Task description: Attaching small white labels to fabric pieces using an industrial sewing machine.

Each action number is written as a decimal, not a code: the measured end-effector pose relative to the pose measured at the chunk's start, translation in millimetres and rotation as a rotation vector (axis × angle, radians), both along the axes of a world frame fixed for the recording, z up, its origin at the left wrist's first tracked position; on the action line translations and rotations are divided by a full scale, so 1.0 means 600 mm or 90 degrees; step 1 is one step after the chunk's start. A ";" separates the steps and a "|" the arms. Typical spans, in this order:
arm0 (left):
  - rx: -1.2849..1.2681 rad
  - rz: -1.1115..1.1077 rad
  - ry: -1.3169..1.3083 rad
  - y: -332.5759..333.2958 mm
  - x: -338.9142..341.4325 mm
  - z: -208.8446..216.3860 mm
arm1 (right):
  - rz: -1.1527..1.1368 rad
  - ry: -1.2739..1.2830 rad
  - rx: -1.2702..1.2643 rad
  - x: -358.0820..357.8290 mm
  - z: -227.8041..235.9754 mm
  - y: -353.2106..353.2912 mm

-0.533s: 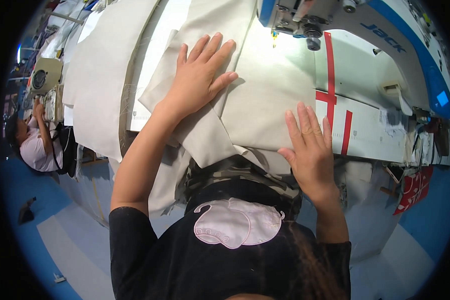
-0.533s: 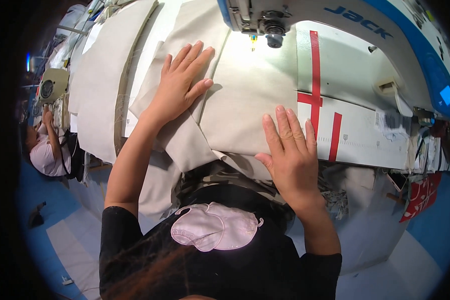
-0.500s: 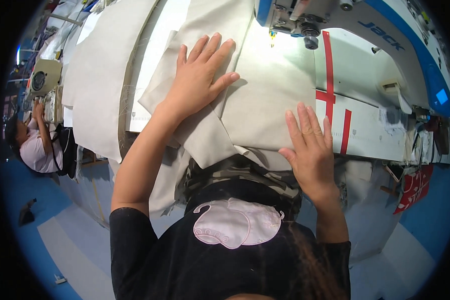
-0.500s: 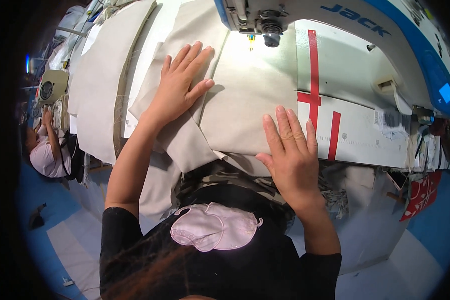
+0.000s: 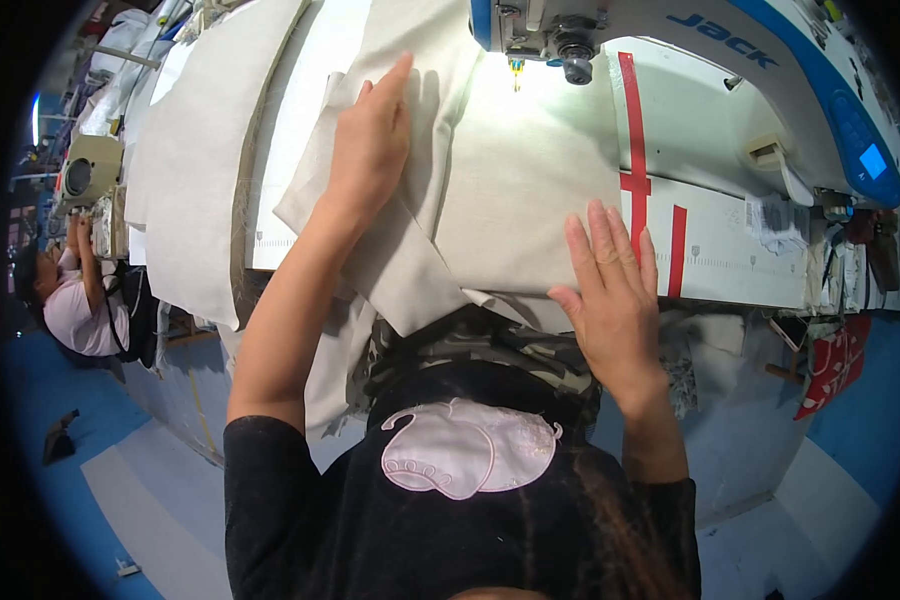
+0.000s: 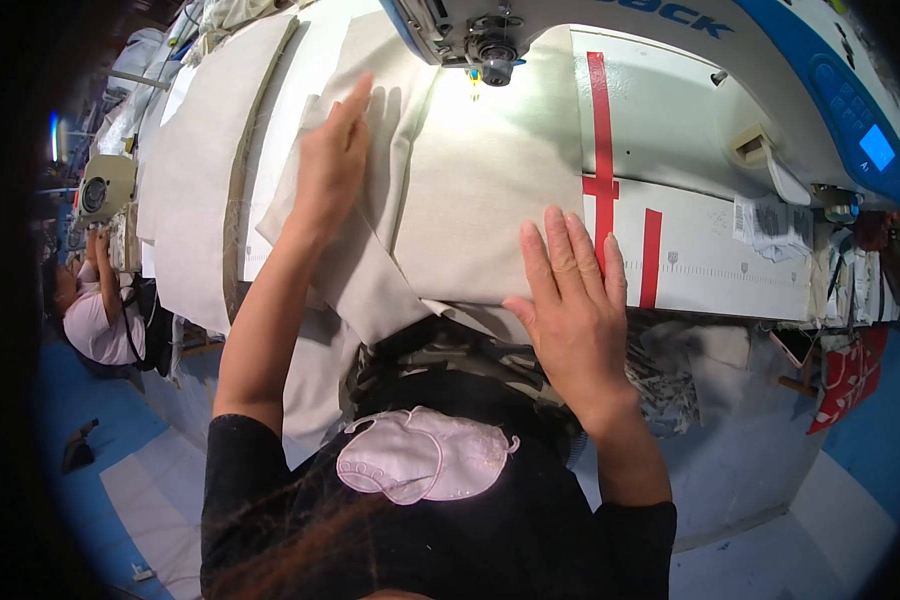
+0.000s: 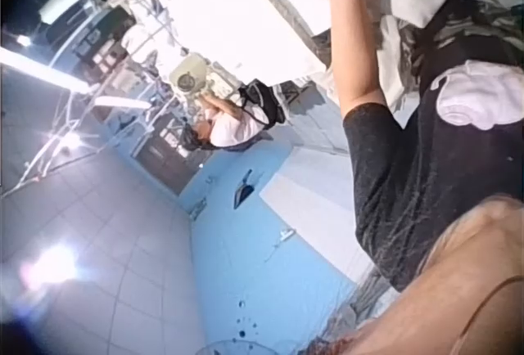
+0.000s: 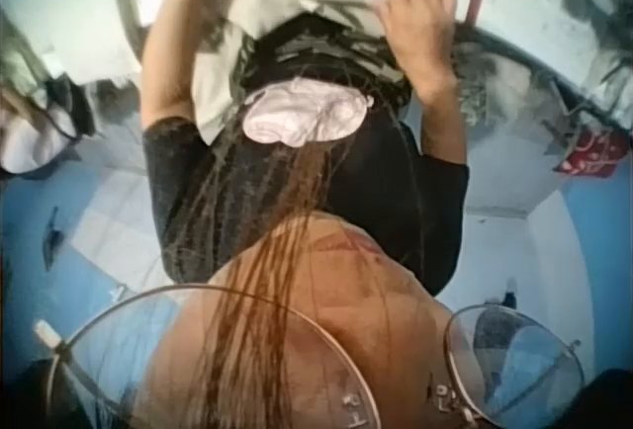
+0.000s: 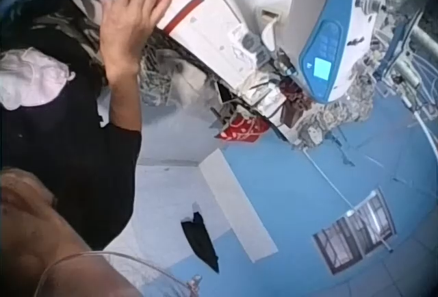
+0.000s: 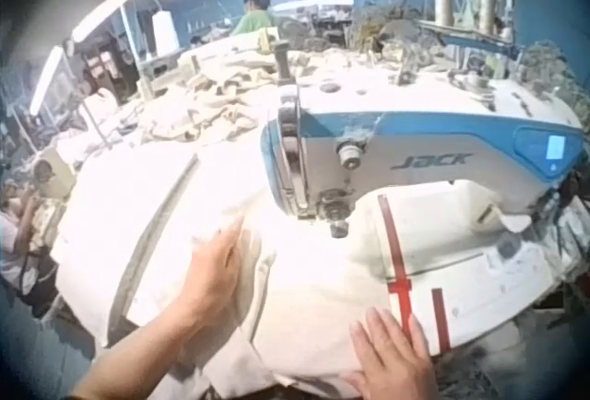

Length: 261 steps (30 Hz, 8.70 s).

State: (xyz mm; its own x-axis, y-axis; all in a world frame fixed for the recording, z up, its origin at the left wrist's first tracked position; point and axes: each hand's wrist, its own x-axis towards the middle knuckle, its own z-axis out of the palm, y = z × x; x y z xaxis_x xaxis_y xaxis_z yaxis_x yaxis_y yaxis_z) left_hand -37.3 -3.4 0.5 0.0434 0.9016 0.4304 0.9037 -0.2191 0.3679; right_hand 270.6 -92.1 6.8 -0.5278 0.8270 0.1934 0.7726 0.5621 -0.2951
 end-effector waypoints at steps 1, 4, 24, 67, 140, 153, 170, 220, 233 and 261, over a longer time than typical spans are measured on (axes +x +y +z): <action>-0.034 0.020 -0.068 -0.011 0.021 0.026 | -0.004 -0.004 -0.005 0.002 -0.002 0.001; 0.035 0.008 -0.054 -0.028 0.056 0.031 | 0.001 -0.007 -0.009 -0.001 -0.001 -0.004; -0.099 0.015 0.204 -0.046 -0.020 -0.020 | -0.006 0.012 -0.034 0.009 0.003 -0.001; -0.137 0.017 0.232 -0.024 -0.010 -0.014 | -0.040 -0.006 -0.052 0.006 0.009 -0.007; -0.051 -0.157 -0.064 0.009 0.021 0.005 | -0.114 -0.011 0.420 -0.091 0.040 0.727; 0.003 -0.183 -0.065 0.029 0.018 -0.001 | 0.000 -0.186 0.522 0.102 -0.035 0.452; -0.047 -0.294 0.191 0.035 -0.001 -0.001 | -0.164 0.113 0.229 0.100 0.065 0.182; -0.063 -0.289 0.130 0.032 0.003 0.006 | 0.127 0.191 0.098 -0.119 0.003 0.130; -0.027 -0.292 0.115 0.039 -0.005 0.002 | 0.060 0.130 0.017 -0.107 0.029 0.026; -0.131 -0.369 0.179 -0.119 0.015 0.023 | 0.043 0.192 0.038 -0.064 0.008 -0.062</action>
